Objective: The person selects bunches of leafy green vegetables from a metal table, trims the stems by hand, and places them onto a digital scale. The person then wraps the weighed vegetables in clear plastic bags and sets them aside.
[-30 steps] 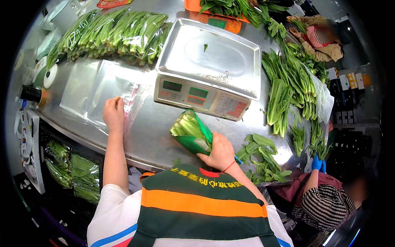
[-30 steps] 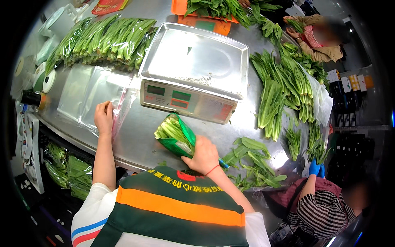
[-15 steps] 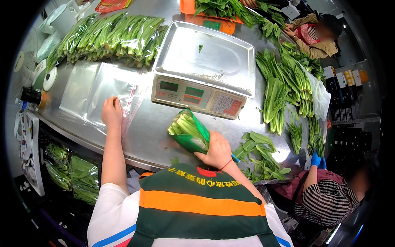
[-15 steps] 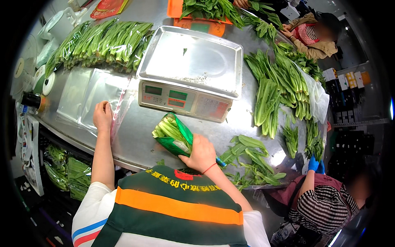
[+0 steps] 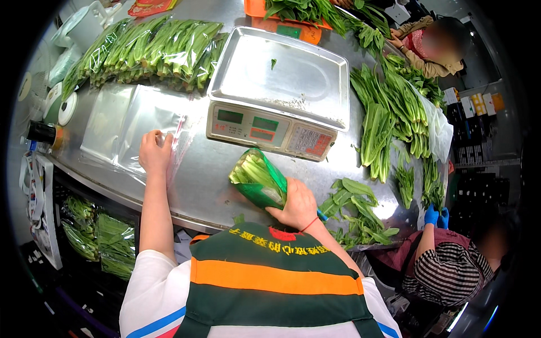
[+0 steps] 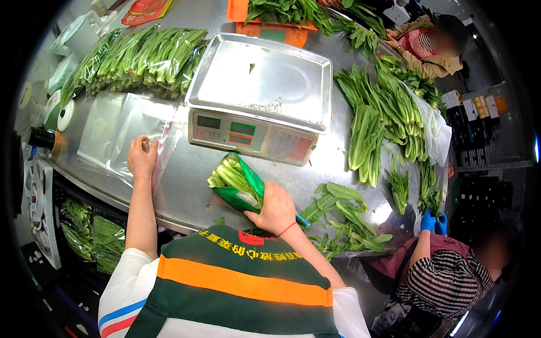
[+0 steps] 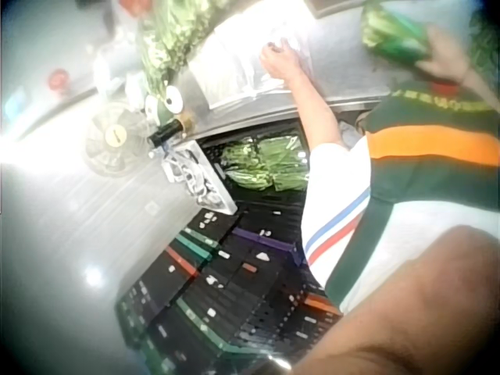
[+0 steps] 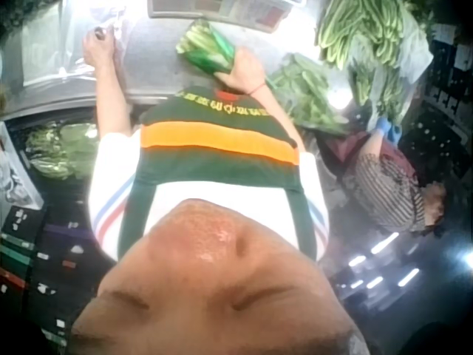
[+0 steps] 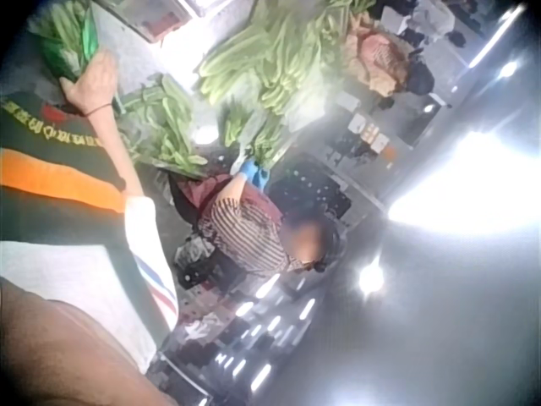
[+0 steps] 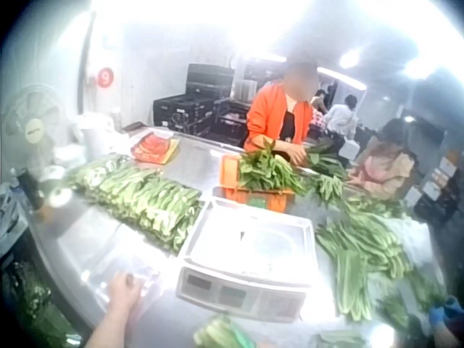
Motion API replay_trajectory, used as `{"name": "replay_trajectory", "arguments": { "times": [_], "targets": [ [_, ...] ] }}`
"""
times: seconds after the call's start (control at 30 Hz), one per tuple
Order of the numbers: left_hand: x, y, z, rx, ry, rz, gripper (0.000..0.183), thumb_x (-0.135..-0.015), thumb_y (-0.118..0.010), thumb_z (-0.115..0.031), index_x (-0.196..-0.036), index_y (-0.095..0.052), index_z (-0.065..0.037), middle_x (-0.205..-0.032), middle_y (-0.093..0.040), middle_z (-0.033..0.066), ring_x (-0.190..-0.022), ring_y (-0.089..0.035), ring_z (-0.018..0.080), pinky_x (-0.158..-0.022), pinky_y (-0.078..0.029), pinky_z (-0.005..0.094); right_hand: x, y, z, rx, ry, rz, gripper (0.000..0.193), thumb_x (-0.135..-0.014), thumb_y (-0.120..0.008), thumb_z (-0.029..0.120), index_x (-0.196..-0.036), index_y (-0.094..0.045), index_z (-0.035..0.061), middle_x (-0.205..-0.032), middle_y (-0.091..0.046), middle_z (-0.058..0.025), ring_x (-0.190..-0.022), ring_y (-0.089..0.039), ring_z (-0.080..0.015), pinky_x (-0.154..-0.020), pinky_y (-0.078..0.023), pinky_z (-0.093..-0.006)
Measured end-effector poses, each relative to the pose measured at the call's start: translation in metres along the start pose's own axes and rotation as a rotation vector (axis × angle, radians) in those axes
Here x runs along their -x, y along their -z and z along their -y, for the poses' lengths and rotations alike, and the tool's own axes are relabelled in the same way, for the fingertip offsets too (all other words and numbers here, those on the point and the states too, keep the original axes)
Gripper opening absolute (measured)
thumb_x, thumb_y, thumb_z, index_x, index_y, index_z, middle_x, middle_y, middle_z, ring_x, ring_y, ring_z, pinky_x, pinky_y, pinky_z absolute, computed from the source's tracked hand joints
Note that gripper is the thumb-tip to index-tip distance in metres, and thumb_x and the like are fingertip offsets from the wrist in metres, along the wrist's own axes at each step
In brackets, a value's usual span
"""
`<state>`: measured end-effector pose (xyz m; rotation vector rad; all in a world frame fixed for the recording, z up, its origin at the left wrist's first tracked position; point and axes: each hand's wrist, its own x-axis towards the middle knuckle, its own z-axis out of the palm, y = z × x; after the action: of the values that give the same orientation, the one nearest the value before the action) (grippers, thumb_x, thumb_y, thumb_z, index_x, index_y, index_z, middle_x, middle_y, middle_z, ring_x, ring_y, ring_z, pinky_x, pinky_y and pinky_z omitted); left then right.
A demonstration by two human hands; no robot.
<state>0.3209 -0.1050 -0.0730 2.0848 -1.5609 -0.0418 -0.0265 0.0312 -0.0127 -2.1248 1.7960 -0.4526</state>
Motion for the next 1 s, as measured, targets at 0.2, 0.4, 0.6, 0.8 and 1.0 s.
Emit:
{"name": "replay_trajectory", "arguments": {
  "times": [0.2, 0.4, 0.6, 0.8, 1.0],
  "targets": [
    [-0.002, -0.010, 0.011, 0.016, 0.029, -0.023, 0.016, -0.085, -0.061, -0.025, -0.093, -0.063, -0.011, -0.091, -0.060, 0.0035, -0.081, -0.060, 0.0254, -0.067, -0.047, 0.0377, -0.001, 0.001, -0.001, -0.011, 0.006, 0.018, 0.076, -0.057, -0.081, 0.032, -0.116, -0.045, 0.0006, -0.101, -0.056, -0.0159, -0.091, -0.054, -0.0342, -0.076, -0.045, -0.0424],
    [-0.016, -0.005, 0.025, 0.514, 0.155, 0.030, 0.013, -0.087, -0.057, -0.016, -0.095, -0.062, -0.007, -0.078, -0.060, 0.0073, -0.066, -0.057, 0.0178, -0.061, -0.045, 0.0314, -0.005, 0.011, -0.011, -0.286, -0.156, 0.155, 0.067, -0.063, -0.079, 0.025, -0.118, -0.050, 0.0006, -0.104, -0.059, -0.0180, -0.097, -0.058, -0.0341, -0.084, -0.046, -0.0399],
    [0.034, 0.050, -0.070, 0.579, -0.189, 0.433, 0.010, -0.088, -0.057, -0.011, -0.093, -0.060, -0.003, -0.064, -0.054, 0.0007, -0.055, -0.046, 0.0074, -0.051, -0.037, 0.0239, -0.026, 0.049, 0.008, -0.513, 0.012, 0.202, 0.062, -0.067, -0.077, 0.022, -0.120, -0.051, 0.0028, -0.109, -0.060, -0.0193, -0.101, -0.058, -0.0345, -0.086, -0.046, -0.0389],
    [0.059, 0.069, -0.115, 0.910, 0.015, 0.550, 0.006, -0.085, -0.061, -0.007, -0.085, -0.060, -0.001, -0.061, -0.050, -0.0038, -0.056, -0.042, 0.0009, -0.049, -0.034, 0.0189, -0.038, 0.029, 0.005, -0.118, 0.085, 0.296, 0.055, -0.067, -0.075, 0.024, -0.113, -0.052, 0.0051, -0.097, -0.061, -0.0162, -0.093, -0.057, -0.0359, -0.078, -0.047, -0.0425],
    [0.069, 0.095, -0.131, 0.850, -0.146, 0.629, 0.006, -0.083, -0.062, -0.006, -0.086, -0.061, -0.001, -0.057, -0.056, 0.0033, -0.050, -0.048, 0.0058, -0.048, -0.039, 0.0218, -0.028, 0.023, 0.000, -0.193, 0.047, 0.301, 0.054, -0.069, -0.074, 0.023, -0.114, -0.051, 0.0054, -0.094, -0.061, -0.0176, -0.090, -0.058, -0.0362, -0.076, -0.048, -0.0438]
  ]
}}
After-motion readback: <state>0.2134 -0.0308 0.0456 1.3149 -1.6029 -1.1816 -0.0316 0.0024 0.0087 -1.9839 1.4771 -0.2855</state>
